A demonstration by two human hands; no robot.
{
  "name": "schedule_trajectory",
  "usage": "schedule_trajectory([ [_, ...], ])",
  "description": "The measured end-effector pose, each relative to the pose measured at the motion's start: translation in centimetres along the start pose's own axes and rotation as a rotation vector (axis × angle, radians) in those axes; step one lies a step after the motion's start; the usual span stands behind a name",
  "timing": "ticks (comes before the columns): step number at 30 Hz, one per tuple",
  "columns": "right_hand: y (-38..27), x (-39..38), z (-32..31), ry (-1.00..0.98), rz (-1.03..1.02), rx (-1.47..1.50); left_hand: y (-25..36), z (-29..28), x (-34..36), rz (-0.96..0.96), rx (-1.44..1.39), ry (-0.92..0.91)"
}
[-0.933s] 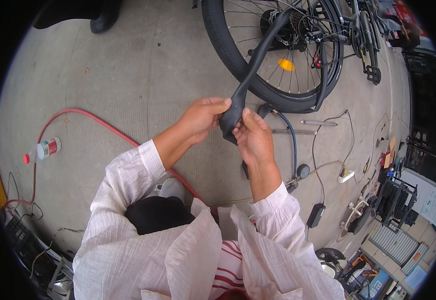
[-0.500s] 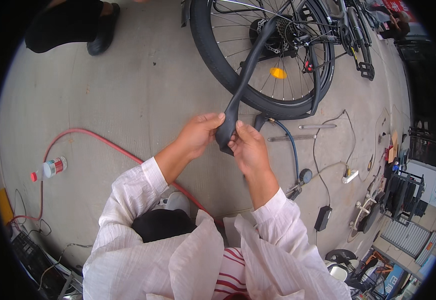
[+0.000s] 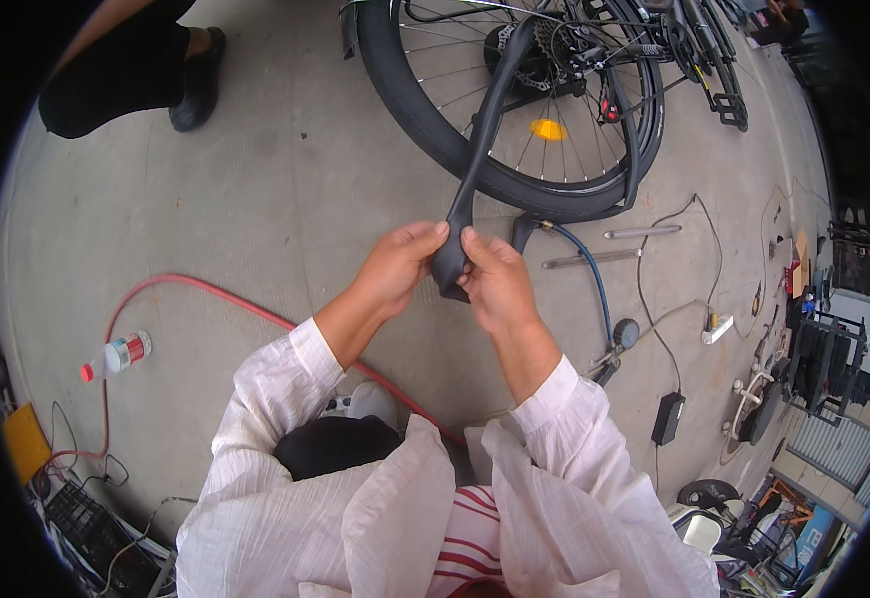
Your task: The person removes a bicycle tire from the rim, inflates the inner tube with a pump, and inspects it for leaks. They then place the tube back into the tire and reseat the tire onto the rim.
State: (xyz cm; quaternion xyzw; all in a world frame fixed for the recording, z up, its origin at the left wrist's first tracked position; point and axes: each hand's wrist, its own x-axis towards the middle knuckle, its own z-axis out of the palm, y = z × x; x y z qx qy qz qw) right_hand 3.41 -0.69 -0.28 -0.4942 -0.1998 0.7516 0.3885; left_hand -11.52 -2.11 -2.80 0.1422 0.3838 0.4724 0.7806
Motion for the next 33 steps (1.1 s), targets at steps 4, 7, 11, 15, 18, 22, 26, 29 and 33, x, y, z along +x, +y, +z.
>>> schedule_trajectory([
  [4, -0.31, -0.23, 0.30, 0.040, -0.032, -0.023, 0.15, 0.38, -0.11, 0.010, -0.003, 0.003],
  [7, -0.32, -0.30, 0.29, 0.028, -0.043, -0.003, 0.13, 0.37, -0.04, 0.010, -0.011, -0.003],
  [11, -0.21, -0.22, 0.26, 0.027, -0.044, 0.010, 0.13, 0.22, 0.05, 0.009, -0.021, -0.026],
  [15, -0.19, -0.16, 0.17, 0.025, -0.042, 0.015, 0.08, 0.16, 0.19, 0.009, -0.032, -0.042],
  [18, -0.13, -0.12, 0.15, 0.030, -0.034, 0.023, 0.11, 0.13, 0.14, 0.006, -0.040, -0.043],
  [22, -0.01, -0.18, 0.53, 0.041, -0.023, 0.031, 0.09, 0.06, 0.15, 0.018, -0.052, -0.025],
  [26, -0.28, -0.21, 0.65, 0.049, -0.023, 0.031, -0.03, -0.21, 0.53, 0.001, -0.068, -0.033],
  [29, 0.09, -0.25, 0.57, 0.045, -0.021, 0.043, 0.16, 0.06, 0.09, 0.001, -0.073, -0.023],
  [33, -0.13, -0.45, 0.63, 0.035, -0.010, 0.038, 0.30, 0.09, 0.03, -0.008, -0.058, -0.039],
])
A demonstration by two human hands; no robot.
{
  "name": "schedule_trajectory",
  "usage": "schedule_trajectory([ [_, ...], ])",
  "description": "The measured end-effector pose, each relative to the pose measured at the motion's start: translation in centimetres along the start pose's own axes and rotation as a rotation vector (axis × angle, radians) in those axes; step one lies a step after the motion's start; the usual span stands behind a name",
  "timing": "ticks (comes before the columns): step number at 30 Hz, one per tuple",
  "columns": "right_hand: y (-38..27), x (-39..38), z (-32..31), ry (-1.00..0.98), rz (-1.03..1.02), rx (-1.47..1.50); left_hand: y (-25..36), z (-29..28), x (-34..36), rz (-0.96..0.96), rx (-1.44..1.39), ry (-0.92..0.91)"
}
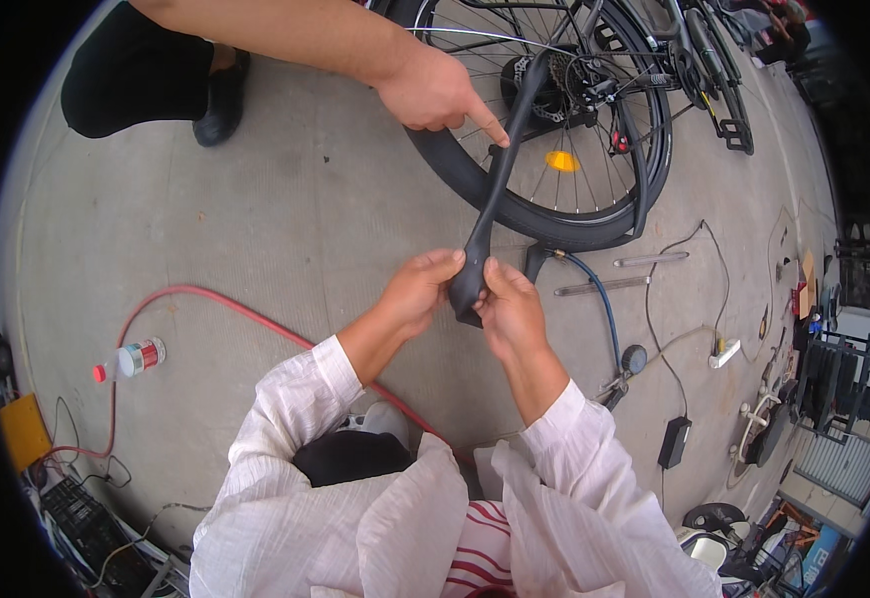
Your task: The person removes a bicycle tire from the rim, inflates the inner tube with a pump, and inspects it for leaks. They then place the tube back into the tire and reseat the tire onto the rim.
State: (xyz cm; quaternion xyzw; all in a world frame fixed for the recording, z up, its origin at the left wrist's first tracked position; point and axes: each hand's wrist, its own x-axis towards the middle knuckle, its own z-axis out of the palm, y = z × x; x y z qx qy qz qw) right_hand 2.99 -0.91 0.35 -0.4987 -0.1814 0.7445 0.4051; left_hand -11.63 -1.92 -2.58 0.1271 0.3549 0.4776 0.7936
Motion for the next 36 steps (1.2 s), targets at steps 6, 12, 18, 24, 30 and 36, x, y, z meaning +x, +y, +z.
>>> schedule_trajectory([
  [6, 0.1, -0.1, -0.3, -0.007, 0.020, 0.021, 0.1, -0.1, -0.1, 0.001, -0.007, -0.013],
  [12, 0.5, -0.4, -1.4, -0.058, 0.025, 0.001, -0.3, -1.2, 0.0, 0.042, -0.028, 0.082],
  [18, 0.9, -0.4, -2.1, -0.049, -0.033, -0.115, -0.1, -1.1, -0.2, 0.027, -0.016, 0.123],
  [24, 1.0, -1.0, -5.3, -0.279, -0.269, -1.115, 0.8, -1.4, -0.5, 0.089, -0.033, 0.130],
  [30, 3.1, -3.8, -20.4, -0.489, 0.443, -1.600, 2.6, -3.5, 0.2, 0.276, -0.077, 0.172],
  [36, -4.3, -11.2, -23.9, -0.554, 0.586, -1.774, 2.2, -2.7, -0.1, 0.211, -0.097, 0.260],
])
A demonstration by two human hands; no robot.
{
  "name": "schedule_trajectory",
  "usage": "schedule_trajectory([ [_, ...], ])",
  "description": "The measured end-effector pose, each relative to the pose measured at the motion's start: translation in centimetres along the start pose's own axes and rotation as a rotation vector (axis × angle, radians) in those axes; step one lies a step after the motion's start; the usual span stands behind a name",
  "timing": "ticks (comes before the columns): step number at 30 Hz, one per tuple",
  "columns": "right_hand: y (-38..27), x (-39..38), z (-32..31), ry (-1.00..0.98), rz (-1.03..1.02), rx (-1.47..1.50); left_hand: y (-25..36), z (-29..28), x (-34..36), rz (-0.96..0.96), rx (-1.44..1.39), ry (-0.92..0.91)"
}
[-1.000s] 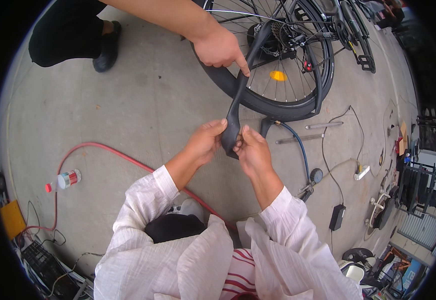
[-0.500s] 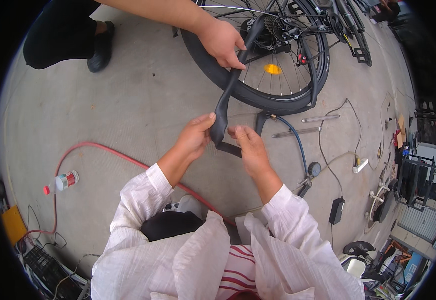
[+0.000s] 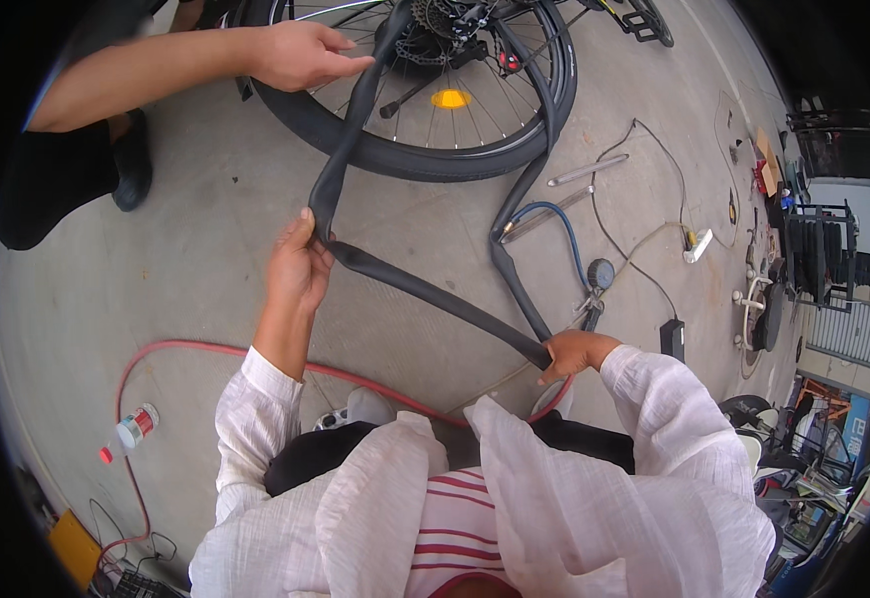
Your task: The person removes a bicycle tire from the rim, inflates the inner tube with a pump, and inspects it for leaks. They then place the tube back into the tire and reseat the tire onto the rim.
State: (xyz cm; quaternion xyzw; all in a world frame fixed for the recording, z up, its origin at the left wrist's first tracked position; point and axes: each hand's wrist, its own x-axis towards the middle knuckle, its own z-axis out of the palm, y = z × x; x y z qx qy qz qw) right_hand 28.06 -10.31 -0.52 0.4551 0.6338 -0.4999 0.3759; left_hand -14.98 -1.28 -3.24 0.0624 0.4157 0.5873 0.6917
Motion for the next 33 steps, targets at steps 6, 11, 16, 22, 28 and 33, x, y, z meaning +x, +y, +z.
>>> schedule_trajectory([
  [6, 1.2, -6.4, 0.4, -0.240, 0.331, 0.448, -3.0, 2.6, -0.8, -0.051, 0.000, 0.064],
  [11, 3.1, -5.9, 3.6, -0.274, -0.018, 0.586, -5.5, 3.1, -0.6, -0.039, 0.184, 0.039],
  [16, 6.9, 0.7, 0.4, 0.339, -0.153, 0.121, -5.3, 3.1, -0.8, 0.015, 0.484, 0.101],
  [22, 6.5, 4.4, -2.4, 0.043, -0.205, 0.479, -3.6, 4.4, -1.2, 0.048, 0.714, 0.183],
  [28, 6.4, 10.4, -4.7, 0.972, -0.468, -0.144, -2.7, 5.9, -2.4, 0.077, 0.876, 0.313],
  [33, 4.7, 14.1, -9.2, 1.350, -0.566, -0.295, -3.3, 7.5, -2.8, 0.102, 0.912, 0.387],
])
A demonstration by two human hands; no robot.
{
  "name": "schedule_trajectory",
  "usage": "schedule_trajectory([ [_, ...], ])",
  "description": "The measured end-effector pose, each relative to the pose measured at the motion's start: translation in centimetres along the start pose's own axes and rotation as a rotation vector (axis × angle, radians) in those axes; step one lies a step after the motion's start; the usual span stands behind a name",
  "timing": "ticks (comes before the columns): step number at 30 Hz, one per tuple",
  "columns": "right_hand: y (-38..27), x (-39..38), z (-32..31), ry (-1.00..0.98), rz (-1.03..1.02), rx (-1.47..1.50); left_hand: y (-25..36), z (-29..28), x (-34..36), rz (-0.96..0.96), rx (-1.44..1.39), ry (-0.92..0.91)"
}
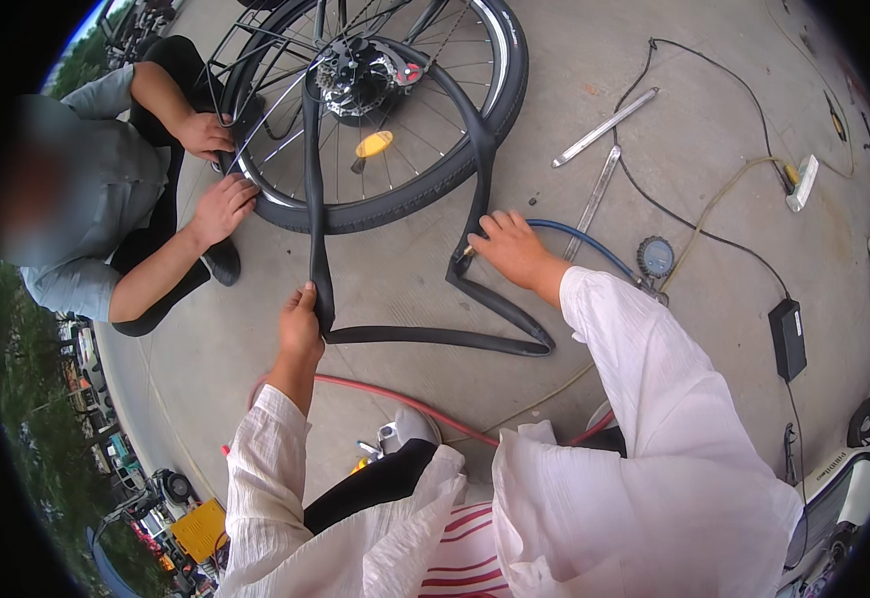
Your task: The person removes a bicycle tire from the rim, inflates the inner tube with a pump, and inspects it for leaks. They then place the tube back into the tire and reseat the tire onto the rim.
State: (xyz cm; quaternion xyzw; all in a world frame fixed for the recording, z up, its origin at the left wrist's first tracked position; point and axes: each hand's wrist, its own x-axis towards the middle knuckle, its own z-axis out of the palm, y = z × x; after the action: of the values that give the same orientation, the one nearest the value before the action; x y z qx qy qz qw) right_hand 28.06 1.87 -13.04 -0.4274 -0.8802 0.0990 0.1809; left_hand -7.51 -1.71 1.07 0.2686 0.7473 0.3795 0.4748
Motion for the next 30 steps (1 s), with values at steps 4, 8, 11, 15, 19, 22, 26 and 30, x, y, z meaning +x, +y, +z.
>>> schedule_trajectory([
  [4, 0.7, 0.9, 3.0, -0.047, 0.069, 0.068, -0.1, 1.5, -0.3, -0.010, -0.035, 0.056],
  [8, 1.4, 0.5, 2.8, -0.023, -0.046, 0.094, -2.1, 1.0, 0.8, 0.020, -0.033, 0.078],
  [11, 0.9, -0.3, 1.2, 0.004, -0.135, 0.111, -3.5, -0.2, 2.0, 0.031, -0.037, 0.127],
  [15, 1.5, -1.6, -0.6, 0.066, -0.231, 0.078, -4.5, 0.8, 2.9, 0.031, -0.056, 0.139],
  [19, 1.9, -2.7, -2.4, 0.085, -0.266, 0.123, -4.6, 1.7, 2.7, 0.028, -0.073, 0.109],
  [22, 2.1, -3.3, -3.8, 0.110, -0.223, 0.118, -4.2, 2.5, 2.2, 0.020, -0.112, 0.108],
  [26, 1.2, -3.6, -7.0, 0.073, -0.090, 0.242, -4.2, 2.0, 2.2, 0.026, -0.124, 0.097],
  [30, 1.1, -4.1, -8.2, 0.026, 0.128, 0.359, -3.2, 2.8, 1.7, 0.027, -0.083, 0.208],
])
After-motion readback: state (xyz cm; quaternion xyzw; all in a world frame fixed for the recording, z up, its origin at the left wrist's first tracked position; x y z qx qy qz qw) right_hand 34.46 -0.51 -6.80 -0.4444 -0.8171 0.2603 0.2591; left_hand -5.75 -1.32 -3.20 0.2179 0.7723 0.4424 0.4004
